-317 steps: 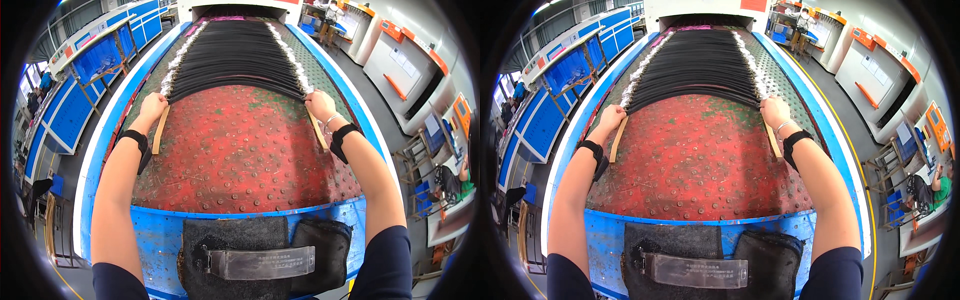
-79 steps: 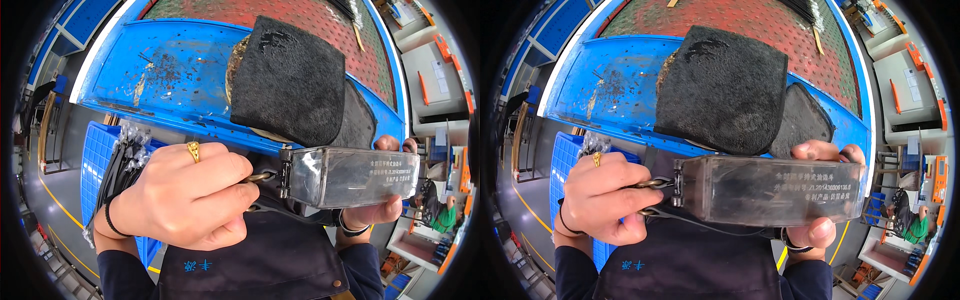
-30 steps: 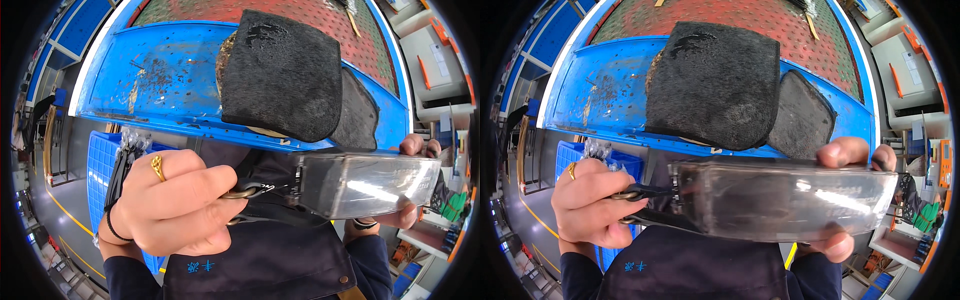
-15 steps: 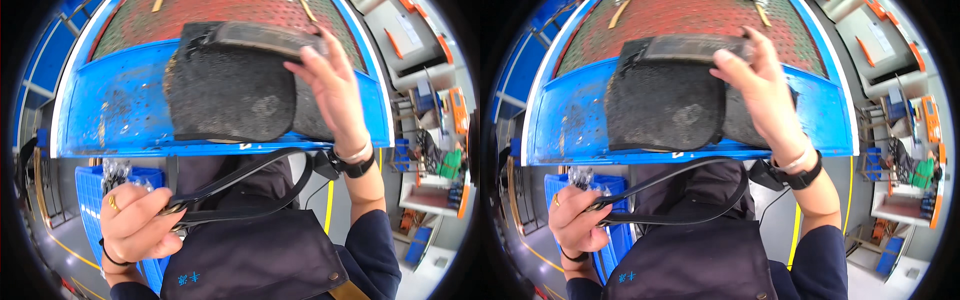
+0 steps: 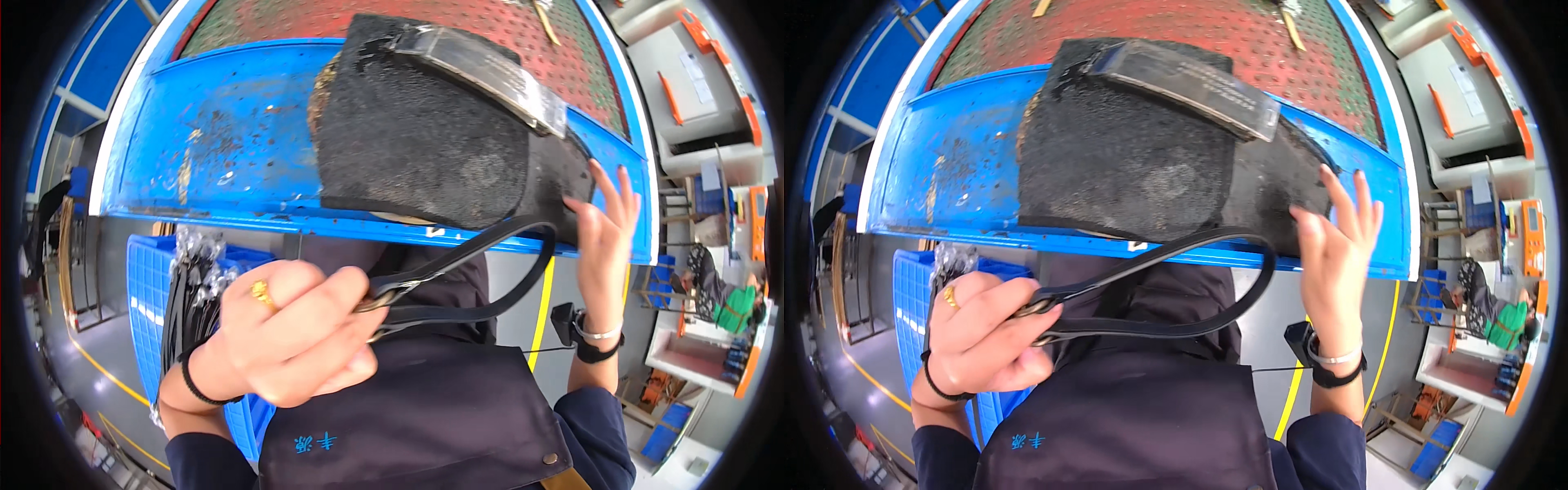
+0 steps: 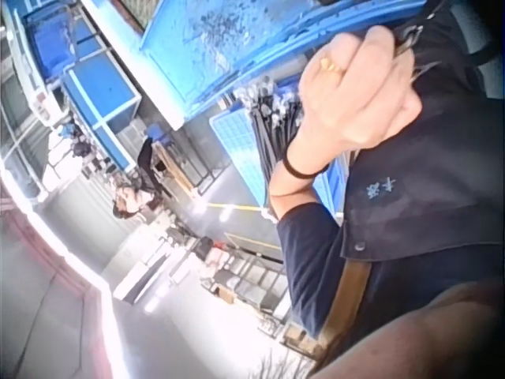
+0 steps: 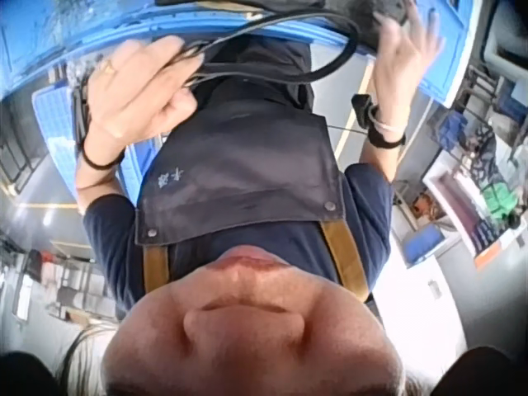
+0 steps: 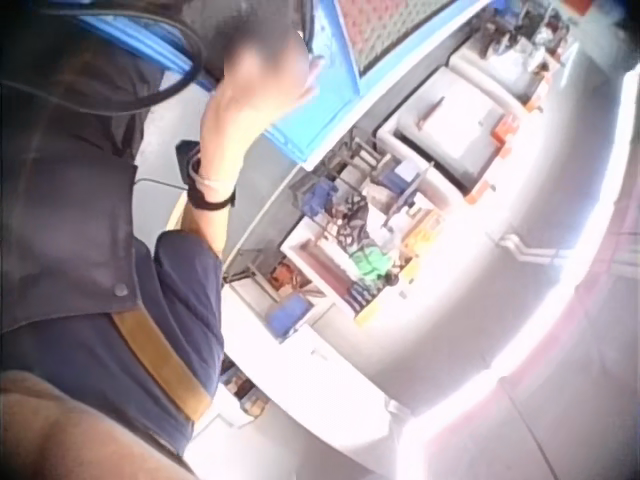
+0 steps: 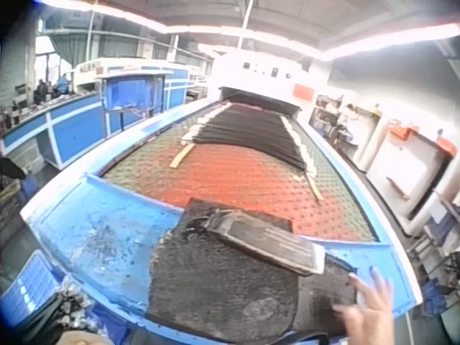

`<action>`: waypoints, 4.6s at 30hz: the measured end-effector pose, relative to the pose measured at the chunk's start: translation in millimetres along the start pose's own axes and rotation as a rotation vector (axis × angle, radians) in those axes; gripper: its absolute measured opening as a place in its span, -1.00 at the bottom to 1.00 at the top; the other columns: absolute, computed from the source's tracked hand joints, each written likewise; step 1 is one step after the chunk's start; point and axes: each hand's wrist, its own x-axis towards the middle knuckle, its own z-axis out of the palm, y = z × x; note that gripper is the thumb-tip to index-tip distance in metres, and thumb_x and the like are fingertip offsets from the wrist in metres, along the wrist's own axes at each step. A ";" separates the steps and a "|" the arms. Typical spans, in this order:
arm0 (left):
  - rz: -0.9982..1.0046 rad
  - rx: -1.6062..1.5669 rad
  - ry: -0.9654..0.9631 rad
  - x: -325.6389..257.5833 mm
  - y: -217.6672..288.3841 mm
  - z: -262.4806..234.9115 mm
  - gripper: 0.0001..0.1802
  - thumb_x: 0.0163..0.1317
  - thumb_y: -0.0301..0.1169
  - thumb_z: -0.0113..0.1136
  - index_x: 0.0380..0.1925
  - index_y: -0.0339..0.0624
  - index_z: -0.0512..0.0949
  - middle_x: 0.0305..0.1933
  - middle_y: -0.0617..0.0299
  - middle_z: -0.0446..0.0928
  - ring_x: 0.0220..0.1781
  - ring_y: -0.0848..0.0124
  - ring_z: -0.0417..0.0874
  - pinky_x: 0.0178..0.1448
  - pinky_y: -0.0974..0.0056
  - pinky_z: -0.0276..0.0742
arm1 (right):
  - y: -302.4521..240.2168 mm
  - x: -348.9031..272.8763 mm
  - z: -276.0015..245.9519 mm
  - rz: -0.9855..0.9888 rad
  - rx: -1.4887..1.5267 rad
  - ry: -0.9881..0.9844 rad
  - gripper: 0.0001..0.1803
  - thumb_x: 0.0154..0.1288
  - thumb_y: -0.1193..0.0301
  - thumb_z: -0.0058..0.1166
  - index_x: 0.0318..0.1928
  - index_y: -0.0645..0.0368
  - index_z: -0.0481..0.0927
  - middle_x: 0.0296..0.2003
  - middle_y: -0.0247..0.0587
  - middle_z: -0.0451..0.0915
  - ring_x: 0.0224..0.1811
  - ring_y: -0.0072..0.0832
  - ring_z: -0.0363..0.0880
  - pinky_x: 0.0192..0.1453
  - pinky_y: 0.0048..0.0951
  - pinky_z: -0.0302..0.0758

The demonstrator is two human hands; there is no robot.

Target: The person repeatedly picks up black cables from a blue bin, threads them through a metal ring, and secures them with a handheld crimping tool. The person then places the finished cable onto a red conveyor belt. This process is repeated multiple times throughout the video.

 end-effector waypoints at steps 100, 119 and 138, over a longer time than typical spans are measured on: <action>0.061 -0.219 -0.033 14.7 -14.4 -10.0 -0.83 -0.35 -0.41 0.06 -0.66 -0.09 0.60 -0.48 0.28 0.50 -0.61 0.41 0.40 -0.55 0.39 0.31 | -14.5 2.6 -14.0 -0.166 0.347 -0.112 -0.70 0.25 0.29 -0.15 -0.24 0.21 0.58 -0.08 -0.09 0.47 0.12 -0.09 0.29 0.25 -0.15 0.10; 0.047 -0.252 -0.088 17.6 -10.3 -10.4 -0.88 -0.18 -0.38 0.06 -0.64 -0.04 0.59 -0.47 0.31 0.51 -0.59 0.44 0.40 -0.54 0.40 0.32 | -66.8 7.0 -30.7 -0.711 0.613 -0.203 -0.47 0.16 -0.14 -0.29 -0.17 -0.13 0.60 -0.38 -0.40 0.46 -0.15 -0.36 0.44 0.22 -0.02 0.16; -0.123 -0.316 0.001 12.9 -9.3 -15.1 -0.84 -0.25 -0.37 0.06 -0.63 -0.10 0.61 -0.49 0.26 0.47 -0.62 0.40 0.40 -0.53 0.35 0.30 | -6.8 6.5 4.1 -0.126 -0.101 -0.135 -0.65 0.18 0.28 -0.05 -0.08 0.19 0.52 0.16 -0.09 0.26 0.30 -0.09 0.00 0.33 -0.02 -0.18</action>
